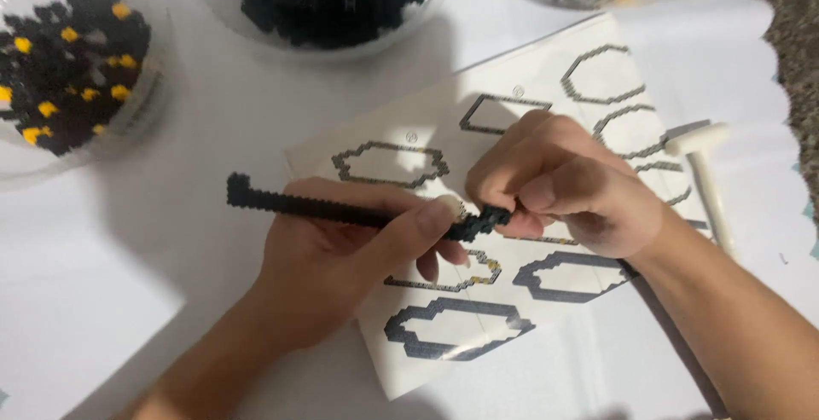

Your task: Assembling a decorative strip by attaching small plastic blocks following a printed pattern and tapping them with a mallet.

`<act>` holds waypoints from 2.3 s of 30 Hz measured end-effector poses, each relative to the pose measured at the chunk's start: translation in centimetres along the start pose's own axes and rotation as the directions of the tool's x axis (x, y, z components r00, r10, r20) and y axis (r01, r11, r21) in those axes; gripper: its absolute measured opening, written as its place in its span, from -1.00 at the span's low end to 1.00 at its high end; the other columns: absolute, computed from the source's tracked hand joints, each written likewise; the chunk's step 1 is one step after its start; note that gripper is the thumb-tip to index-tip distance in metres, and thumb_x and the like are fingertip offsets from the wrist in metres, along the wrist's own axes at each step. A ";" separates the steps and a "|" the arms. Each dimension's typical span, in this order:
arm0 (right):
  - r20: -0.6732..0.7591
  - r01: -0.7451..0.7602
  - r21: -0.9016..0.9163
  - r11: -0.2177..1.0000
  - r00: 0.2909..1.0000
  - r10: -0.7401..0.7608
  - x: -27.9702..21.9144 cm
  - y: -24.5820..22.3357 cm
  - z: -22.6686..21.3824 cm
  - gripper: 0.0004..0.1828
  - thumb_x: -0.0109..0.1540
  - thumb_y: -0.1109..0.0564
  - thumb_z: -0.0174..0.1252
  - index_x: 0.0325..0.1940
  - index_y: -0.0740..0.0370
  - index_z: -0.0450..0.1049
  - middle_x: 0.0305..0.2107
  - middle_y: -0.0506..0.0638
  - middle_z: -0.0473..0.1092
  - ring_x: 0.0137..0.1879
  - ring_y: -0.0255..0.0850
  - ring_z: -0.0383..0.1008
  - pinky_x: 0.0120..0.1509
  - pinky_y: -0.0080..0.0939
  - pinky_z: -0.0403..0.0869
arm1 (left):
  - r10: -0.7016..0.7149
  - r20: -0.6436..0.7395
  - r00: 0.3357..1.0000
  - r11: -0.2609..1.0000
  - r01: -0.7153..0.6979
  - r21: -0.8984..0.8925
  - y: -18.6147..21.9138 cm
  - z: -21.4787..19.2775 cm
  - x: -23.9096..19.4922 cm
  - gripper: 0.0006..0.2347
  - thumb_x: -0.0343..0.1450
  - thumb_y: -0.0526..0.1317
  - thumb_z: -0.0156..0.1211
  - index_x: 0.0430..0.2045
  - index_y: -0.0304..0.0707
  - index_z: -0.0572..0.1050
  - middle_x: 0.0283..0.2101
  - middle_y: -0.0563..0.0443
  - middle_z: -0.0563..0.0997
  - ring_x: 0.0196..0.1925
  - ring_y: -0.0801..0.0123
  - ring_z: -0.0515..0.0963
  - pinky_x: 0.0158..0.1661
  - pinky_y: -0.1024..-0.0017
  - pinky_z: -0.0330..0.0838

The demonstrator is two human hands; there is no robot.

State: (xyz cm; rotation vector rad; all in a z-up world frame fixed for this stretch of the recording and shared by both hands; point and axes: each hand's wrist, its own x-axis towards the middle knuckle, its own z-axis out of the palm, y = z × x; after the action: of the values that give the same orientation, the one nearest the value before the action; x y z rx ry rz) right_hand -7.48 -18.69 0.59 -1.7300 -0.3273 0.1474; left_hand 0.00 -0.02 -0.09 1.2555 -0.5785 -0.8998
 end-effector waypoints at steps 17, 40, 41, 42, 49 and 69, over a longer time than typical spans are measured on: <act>-0.059 0.083 -0.043 0.996 0.995 -0.086 0.4 -0.8 1.1 -0.73 0.19 0.17 -0.16 -0.61 0.27 0.18 -0.71 -0.05 0.20 -0.59 -0.28 0.14 -0.50 -0.34 0.15 | 0.033 -0.031 0.999 0.999 -0.033 -0.002 -0.3 0.1 0.3 -0.87 0.31 -0.27 0.18 -0.54 -0.40 0.58 -0.57 -0.12 0.64 -0.61 0.42 0.51 -0.52 0.60 0.47; -0.264 -0.016 0.121 0.993 0.963 0.047 0.6 -0.5 2.5 -0.55 0.28 0.03 -0.09 -0.67 0.26 0.28 -0.58 0.09 0.40 -0.36 -0.16 0.45 -0.40 -0.29 0.29 | 0.289 0.016 0.957 0.949 -0.284 -0.135 -1.6 -0.4 0.9 -0.80 0.45 -0.30 -0.04 -0.15 -0.46 0.46 -0.26 -0.09 0.53 -0.40 0.34 0.48 -0.33 0.50 0.38; -0.292 -0.006 0.131 0.991 0.955 0.045 0.7 -0.6 2.6 -0.55 0.28 0.05 -0.09 -0.67 0.27 0.28 -0.57 0.13 0.44 -0.36 -0.15 0.48 -0.34 -0.28 0.38 | 0.289 -0.006 0.957 0.948 -0.287 -0.139 -1.8 -0.4 0.9 -0.81 0.44 -0.32 -0.02 -0.16 -0.48 0.46 -0.25 -0.12 0.52 -0.42 0.34 0.46 -0.34 0.51 0.40; -0.319 0.005 0.142 0.990 0.947 0.041 0.8 -0.8 2.6 -0.56 0.29 0.07 -0.10 -0.67 0.28 0.29 -0.55 0.18 0.47 -0.37 -0.14 0.52 -0.28 -0.28 0.47 | 0.290 -0.027 0.957 0.946 -0.291 -0.143 -2.0 -0.4 1.0 -0.82 0.43 -0.34 -0.01 -0.18 -0.49 0.46 -0.25 -0.14 0.51 -0.44 0.35 0.44 -0.35 0.51 0.43; -0.285 0.112 0.182 0.977 0.957 -0.057 0.3 -0.8 2.2 -0.63 0.28 0.11 -0.07 -0.61 0.27 0.27 -0.58 0.21 0.46 -0.30 -0.06 0.59 0.18 -0.01 0.54 | 0.081 -0.199 0.977 0.976 -0.118 -0.182 -1.8 0.0 1.3 -0.93 0.28 -0.38 0.21 -0.52 -0.49 0.56 -0.59 -0.14 0.58 -0.63 0.32 0.49 -0.48 0.42 0.48; -0.714 -0.609 -0.626 0.486 0.699 -0.043 -0.3 -4.9 -14.2 -0.84 0.24 0.09 0.11 -0.24 0.17 0.56 -0.42 -0.08 0.50 -0.32 -0.36 0.38 -0.21 -0.31 0.31 | 0.002 -0.042 0.999 0.972 -0.012 -0.235 -0.1 0.1 0.3 -0.85 0.26 -0.44 0.24 -0.44 -0.71 0.58 -0.49 -0.36 0.64 -0.63 0.22 0.57 -0.62 0.50 0.45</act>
State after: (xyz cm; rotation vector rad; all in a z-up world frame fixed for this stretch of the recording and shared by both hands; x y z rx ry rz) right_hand -4.43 -31.40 7.97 -2.6752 0.5933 -0.4622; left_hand 0.09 -0.30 -0.22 1.0544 -0.4289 -0.9059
